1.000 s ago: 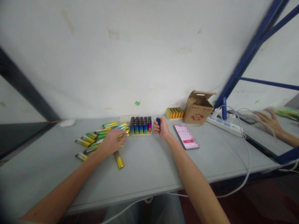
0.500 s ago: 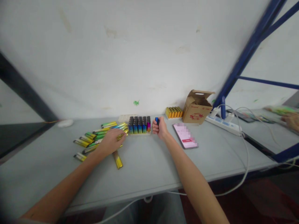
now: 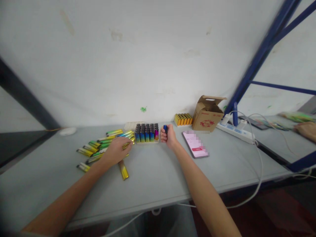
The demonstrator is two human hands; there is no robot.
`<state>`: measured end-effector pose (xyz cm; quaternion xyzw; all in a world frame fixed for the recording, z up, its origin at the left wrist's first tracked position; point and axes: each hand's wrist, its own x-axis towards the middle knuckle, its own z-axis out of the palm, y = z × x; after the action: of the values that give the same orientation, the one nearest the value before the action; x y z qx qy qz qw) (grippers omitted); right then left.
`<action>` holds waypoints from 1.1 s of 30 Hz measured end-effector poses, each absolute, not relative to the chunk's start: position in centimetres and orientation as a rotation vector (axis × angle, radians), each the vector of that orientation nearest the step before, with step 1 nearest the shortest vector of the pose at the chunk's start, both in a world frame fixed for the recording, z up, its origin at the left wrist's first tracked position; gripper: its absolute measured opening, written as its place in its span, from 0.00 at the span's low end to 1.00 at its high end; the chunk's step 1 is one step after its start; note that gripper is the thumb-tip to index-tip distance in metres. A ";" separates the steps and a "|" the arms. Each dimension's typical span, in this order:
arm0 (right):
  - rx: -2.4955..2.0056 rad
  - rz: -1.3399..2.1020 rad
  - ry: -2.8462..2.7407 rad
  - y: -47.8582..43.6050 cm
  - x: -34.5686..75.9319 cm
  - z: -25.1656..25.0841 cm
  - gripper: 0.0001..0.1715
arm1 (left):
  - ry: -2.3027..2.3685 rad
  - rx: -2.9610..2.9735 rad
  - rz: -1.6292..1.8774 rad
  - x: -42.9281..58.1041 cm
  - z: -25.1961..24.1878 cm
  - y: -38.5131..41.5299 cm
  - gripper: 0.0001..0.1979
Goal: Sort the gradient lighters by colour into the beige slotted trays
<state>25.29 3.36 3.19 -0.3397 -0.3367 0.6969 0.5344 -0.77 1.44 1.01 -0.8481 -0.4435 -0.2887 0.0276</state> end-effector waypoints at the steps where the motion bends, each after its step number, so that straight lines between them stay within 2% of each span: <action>1: -0.811 1.660 -0.802 3.4 25.3 3.2 0.21 | -1.371 -2.619 -0.890 -0.8 1.0 1.4 0.11; 9: -0.734 1.673 -0.769 3.2 25.5 3.4 0.25 | -1.384 -2.603 -0.896 -0.9 0.9 1.6 0.11; 11: -0.682 1.672 -0.758 3.1 25.5 3.5 0.22 | -1.382 -2.607 -0.893 -0.9 0.9 1.6 0.11; 14: -0.646 1.687 -0.765 3.0 25.4 3.6 0.10 | -1.372 -2.614 -0.880 -1.0 0.8 1.7 0.11; 18: -0.682 1.670 -0.762 2.8 25.3 3.8 0.14 | -1.397 -2.574 -0.907 -1.0 0.5 1.9 0.11; 30: -0.724 1.601 -0.933 2.2 25.8 3.8 0.15 | -1.403 -2.552 -0.915 -1.1 0.3 1.9 0.12; 33: -0.732 1.590 -0.951 2.4 25.9 3.7 0.10 | -1.415 -2.553 -0.911 -1.1 0.3 1.9 0.12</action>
<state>25.94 2.38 3.70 -0.3086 -0.4005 0.6698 0.5438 -1.10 1.94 0.30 -0.8342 -0.4623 -0.2977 0.0421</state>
